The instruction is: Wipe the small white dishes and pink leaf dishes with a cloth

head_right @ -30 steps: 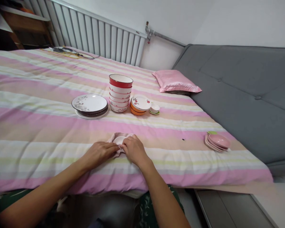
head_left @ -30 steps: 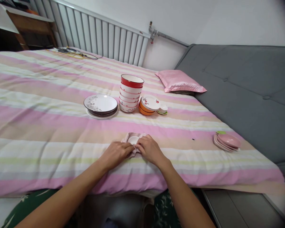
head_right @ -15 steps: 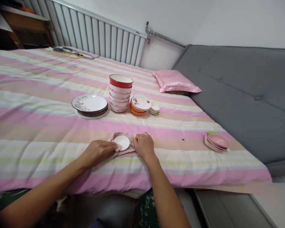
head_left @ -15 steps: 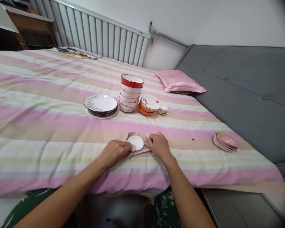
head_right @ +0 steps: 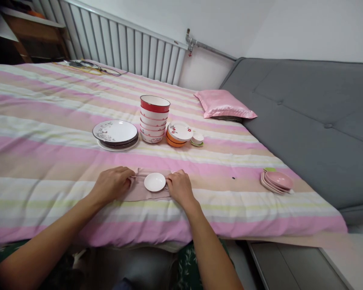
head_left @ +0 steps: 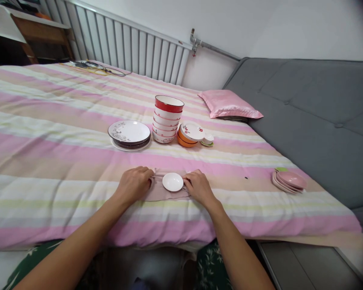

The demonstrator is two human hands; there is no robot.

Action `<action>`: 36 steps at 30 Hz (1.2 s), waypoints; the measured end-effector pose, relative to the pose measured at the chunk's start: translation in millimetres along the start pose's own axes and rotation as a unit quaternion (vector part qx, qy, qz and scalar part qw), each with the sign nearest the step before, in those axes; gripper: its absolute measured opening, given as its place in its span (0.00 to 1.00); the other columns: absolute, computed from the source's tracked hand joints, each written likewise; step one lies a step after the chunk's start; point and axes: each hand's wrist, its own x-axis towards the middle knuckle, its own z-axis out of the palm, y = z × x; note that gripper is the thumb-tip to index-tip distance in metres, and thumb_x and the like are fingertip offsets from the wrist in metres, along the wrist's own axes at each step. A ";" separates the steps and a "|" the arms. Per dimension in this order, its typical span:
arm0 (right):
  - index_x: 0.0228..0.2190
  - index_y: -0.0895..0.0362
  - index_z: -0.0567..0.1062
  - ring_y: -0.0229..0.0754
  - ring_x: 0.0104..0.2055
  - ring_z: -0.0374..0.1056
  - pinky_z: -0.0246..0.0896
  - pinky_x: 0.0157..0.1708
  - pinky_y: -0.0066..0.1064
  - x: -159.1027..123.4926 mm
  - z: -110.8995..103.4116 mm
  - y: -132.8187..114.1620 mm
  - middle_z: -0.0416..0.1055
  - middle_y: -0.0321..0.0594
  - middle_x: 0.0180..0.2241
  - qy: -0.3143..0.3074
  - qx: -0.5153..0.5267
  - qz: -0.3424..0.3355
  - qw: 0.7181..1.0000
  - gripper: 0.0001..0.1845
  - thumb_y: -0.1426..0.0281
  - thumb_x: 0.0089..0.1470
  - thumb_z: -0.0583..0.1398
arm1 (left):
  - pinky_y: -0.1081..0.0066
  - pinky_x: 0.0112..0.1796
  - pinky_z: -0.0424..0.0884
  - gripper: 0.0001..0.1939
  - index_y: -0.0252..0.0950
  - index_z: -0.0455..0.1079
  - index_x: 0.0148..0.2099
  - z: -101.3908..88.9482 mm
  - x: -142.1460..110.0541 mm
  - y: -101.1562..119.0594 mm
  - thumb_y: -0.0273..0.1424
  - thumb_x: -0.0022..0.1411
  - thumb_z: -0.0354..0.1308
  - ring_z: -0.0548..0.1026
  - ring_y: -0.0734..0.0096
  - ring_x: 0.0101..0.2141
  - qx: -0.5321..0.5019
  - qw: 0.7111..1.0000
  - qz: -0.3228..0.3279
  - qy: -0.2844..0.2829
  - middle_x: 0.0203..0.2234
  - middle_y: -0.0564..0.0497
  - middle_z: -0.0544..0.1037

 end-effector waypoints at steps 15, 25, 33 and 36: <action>0.21 0.56 0.73 0.45 0.35 0.63 0.53 0.37 0.34 0.0 7.7 -13.0 0.74 0.44 0.27 0.011 -0.024 0.037 0.999 0.15 0.63 0.55 0.56 | 0.65 0.38 0.66 0.15 0.35 0.71 0.38 -11.4 0.4 -9.3 0.19 0.56 0.46 0.71 0.61 0.38 -0.011 0.976 -0.085 0.198 0.33 0.47 0.78; 0.20 0.56 0.71 0.44 0.35 0.61 0.51 0.37 0.34 0.5 7.3 -16.0 0.72 0.40 0.24 0.040 -0.001 0.046 0.998 0.13 0.67 0.53 0.57 | 0.70 0.35 0.71 0.16 0.33 0.69 0.48 9.2 -1.4 23.3 0.35 0.61 0.49 0.75 0.69 0.32 -0.300 0.948 -0.105 0.022 0.36 0.46 0.78; 0.23 0.57 0.71 0.41 0.35 0.61 0.50 0.41 0.34 -1.5 8.1 -22.5 0.72 0.38 0.26 0.120 0.041 -0.016 0.992 0.12 0.67 0.55 0.56 | 0.66 0.35 0.71 0.24 0.29 0.66 0.54 18.6 0.4 25.2 0.38 0.59 0.50 0.76 0.63 0.35 -0.409 0.899 -0.136 -0.075 0.39 0.44 0.78; 0.24 0.57 0.72 0.41 0.35 0.61 0.50 0.41 0.34 -1.8 9.2 -25.7 0.71 0.38 0.27 0.153 0.048 -0.026 0.987 0.11 0.66 0.55 0.56 | 0.63 0.41 0.69 0.26 0.29 0.67 0.53 20.1 2.1 22.8 0.39 0.56 0.53 0.74 0.60 0.40 -0.510 0.842 -0.147 -0.098 0.43 0.42 0.77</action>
